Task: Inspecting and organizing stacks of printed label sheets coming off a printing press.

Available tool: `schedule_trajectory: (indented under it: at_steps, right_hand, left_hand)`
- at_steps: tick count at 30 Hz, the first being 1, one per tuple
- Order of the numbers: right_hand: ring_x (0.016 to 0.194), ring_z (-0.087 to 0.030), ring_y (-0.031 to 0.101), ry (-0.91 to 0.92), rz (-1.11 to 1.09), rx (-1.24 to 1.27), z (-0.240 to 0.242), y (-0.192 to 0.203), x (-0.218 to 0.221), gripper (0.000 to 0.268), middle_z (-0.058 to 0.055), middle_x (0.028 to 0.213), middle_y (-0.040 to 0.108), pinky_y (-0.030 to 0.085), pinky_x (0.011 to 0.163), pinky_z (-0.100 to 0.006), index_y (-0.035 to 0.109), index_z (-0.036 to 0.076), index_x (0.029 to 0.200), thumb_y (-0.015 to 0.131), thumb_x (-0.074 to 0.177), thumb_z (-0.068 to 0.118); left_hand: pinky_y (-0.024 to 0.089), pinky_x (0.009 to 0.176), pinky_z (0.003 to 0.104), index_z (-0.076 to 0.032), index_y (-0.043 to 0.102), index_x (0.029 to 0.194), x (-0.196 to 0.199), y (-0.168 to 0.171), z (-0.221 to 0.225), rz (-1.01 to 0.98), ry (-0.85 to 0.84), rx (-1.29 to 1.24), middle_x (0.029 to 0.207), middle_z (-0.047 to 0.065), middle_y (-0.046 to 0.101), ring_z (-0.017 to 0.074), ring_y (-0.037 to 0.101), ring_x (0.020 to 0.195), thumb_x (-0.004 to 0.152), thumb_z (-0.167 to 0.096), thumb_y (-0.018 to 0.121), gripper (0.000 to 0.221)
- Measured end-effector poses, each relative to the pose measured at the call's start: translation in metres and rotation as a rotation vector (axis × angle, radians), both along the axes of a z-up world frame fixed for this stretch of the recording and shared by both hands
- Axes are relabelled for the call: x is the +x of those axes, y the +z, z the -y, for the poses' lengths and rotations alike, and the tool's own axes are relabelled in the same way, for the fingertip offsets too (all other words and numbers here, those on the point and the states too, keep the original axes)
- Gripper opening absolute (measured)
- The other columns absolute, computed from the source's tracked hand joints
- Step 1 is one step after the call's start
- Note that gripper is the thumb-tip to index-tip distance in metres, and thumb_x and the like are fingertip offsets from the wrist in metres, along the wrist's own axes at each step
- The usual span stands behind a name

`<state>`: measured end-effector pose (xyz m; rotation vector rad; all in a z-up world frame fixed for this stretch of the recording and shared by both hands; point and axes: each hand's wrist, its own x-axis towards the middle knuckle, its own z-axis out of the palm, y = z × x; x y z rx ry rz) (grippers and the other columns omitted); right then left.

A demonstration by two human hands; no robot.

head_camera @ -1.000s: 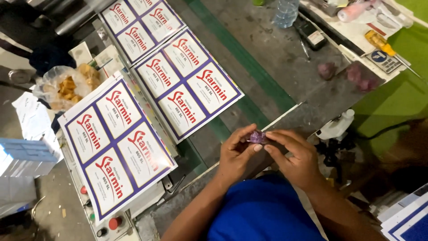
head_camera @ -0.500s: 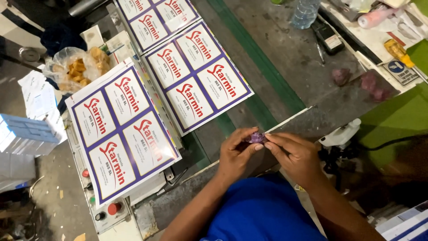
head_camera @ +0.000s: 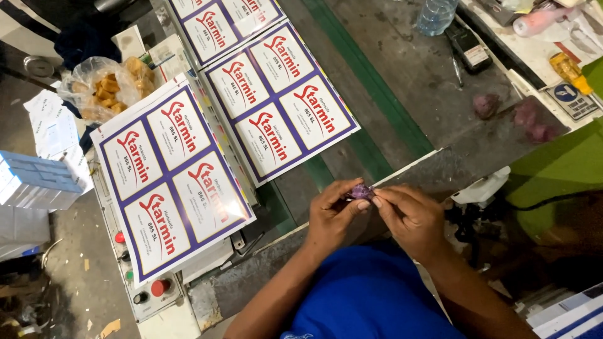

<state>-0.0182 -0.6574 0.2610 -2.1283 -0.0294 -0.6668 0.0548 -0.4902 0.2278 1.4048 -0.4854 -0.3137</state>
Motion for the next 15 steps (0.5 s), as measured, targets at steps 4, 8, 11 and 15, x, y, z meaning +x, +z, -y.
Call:
schedule_trajectory:
  at_steps: [4,8,11,15]
  right_hand:
    - [0.090,-0.023,0.074,-0.028,0.082,-0.047,-0.004,0.002,0.002,0.017,-0.013,0.102,0.074,0.059,0.078,-0.033,0.071,-0.002,0.107,0.075,0.090,-0.001]
    - [0.093,-0.027,0.070,-0.094,0.132,-0.137,-0.010,-0.008,0.002,0.017,-0.013,0.103,0.071,0.058,0.081,-0.038,0.070,-0.002,0.107,0.076,0.091,-0.003]
    - [0.097,-0.027,0.070,-0.111,0.239,-0.243,-0.012,-0.010,0.007,0.019,-0.011,0.106,0.069,0.058,0.084,-0.039,0.070,-0.001,0.109,0.077,0.092,-0.004]
    - [0.096,-0.029,0.068,-0.084,0.304,-0.343,-0.011,-0.015,0.015,0.023,-0.011,0.105,0.066,0.057,0.081,-0.040,0.071,0.001,0.110,0.079,0.088,-0.001]
  left_hand:
    - [0.057,0.085,0.025,-0.002,0.069,0.130,0.000,-0.006,0.002,-0.067,-0.019,-0.070,0.110,0.004,0.069,0.0116,0.068,0.097,0.094,-0.005,0.077,0.037]
    - [0.058,0.087,0.027,0.001,0.066,0.133,-0.005,-0.023,0.006,-0.184,-0.028,-0.165,0.113,0.007,0.070,0.0132,0.069,0.100,0.097,-0.003,0.075,0.038]
    - [0.059,0.090,0.030,0.003,0.062,0.136,-0.007,-0.020,0.011,-0.304,-0.017,-0.254,0.116,0.010,0.072,0.0150,0.069,0.104,0.098,-0.002,0.072,0.040]
    - [0.061,0.093,0.033,0.003,0.061,0.136,-0.007,-0.023,0.009,-0.392,0.064,-0.311,0.118,0.011,0.071,0.0172,0.070,0.106,0.096,-0.002,0.071,0.041]
